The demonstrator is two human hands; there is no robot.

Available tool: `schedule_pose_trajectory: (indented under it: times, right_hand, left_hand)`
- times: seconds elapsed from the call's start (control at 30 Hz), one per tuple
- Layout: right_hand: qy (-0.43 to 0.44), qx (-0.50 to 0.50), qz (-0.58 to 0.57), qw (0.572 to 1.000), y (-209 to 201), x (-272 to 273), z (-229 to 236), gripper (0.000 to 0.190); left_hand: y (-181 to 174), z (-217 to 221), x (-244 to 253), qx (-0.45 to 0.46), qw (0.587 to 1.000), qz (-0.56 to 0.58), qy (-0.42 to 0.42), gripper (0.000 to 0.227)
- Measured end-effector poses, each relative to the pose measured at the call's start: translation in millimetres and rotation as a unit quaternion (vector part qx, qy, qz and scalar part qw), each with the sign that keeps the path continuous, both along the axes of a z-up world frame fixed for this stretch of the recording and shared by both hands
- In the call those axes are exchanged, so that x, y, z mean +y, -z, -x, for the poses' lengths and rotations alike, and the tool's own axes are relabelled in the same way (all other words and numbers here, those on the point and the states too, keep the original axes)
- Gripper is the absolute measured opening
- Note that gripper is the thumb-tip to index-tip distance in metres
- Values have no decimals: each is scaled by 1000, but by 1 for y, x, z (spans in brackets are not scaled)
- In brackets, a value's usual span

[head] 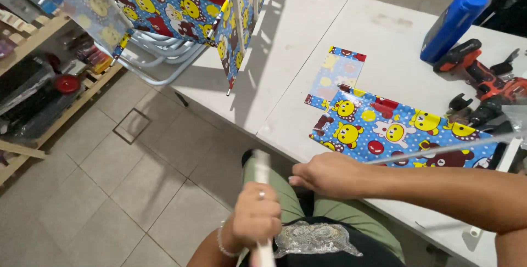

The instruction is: Assembling a multi-tier fabric storage organizer by inserting metal rods into fabric sleeves and connecting the frame components.

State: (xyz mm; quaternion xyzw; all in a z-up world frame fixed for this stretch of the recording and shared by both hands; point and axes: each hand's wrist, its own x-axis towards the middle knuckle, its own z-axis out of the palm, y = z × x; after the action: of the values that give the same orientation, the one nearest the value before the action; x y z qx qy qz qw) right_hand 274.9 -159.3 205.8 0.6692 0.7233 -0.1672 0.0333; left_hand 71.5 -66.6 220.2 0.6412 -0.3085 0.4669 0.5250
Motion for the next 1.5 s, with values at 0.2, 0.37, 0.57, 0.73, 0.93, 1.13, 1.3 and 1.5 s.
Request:
schedule_pose_trajectory:
  times: [0.2, 0.37, 0.57, 0.73, 0.93, 1.13, 1.3, 1.5]
  right_hand:
    - [114, 26, 146, 982, -4, -6, -65, 45]
    - [-103, -42, 25, 993, -6, 15, -58, 29]
    - [-241, -121, -326, 906, 74, 79, -77, 8]
    - [-205, -162, -387, 884, 147, 178, -135, 13]
    - [-126, -158, -409, 890, 203, 259, -187, 13]
    - [-108, -122, -440, 883, 254, 299, -198, 8]
    - [-87, -88, -406, 906, 266, 289, -187, 11]
    - [6, -63, -349, 935, 224, 230, -155, 39]
  left_hand:
    - [32, 41, 52, 75, 885, -66, -454, 52]
    - [9, -17, 57, 533, 762, 200, -310, 29]
    - [71, -113, 135, 588, 719, 19, -370, 43]
    - [132, -220, 218, 524, 698, -103, -478, 38]
    - [177, -309, 311, 462, 597, -226, -616, 17]
    - [224, -363, 362, 418, 503, -273, -705, 6]
    - [231, -364, 375, 509, 524, -266, -629, 11]
    - [201, -327, 333, 562, 518, -276, -583, 19]
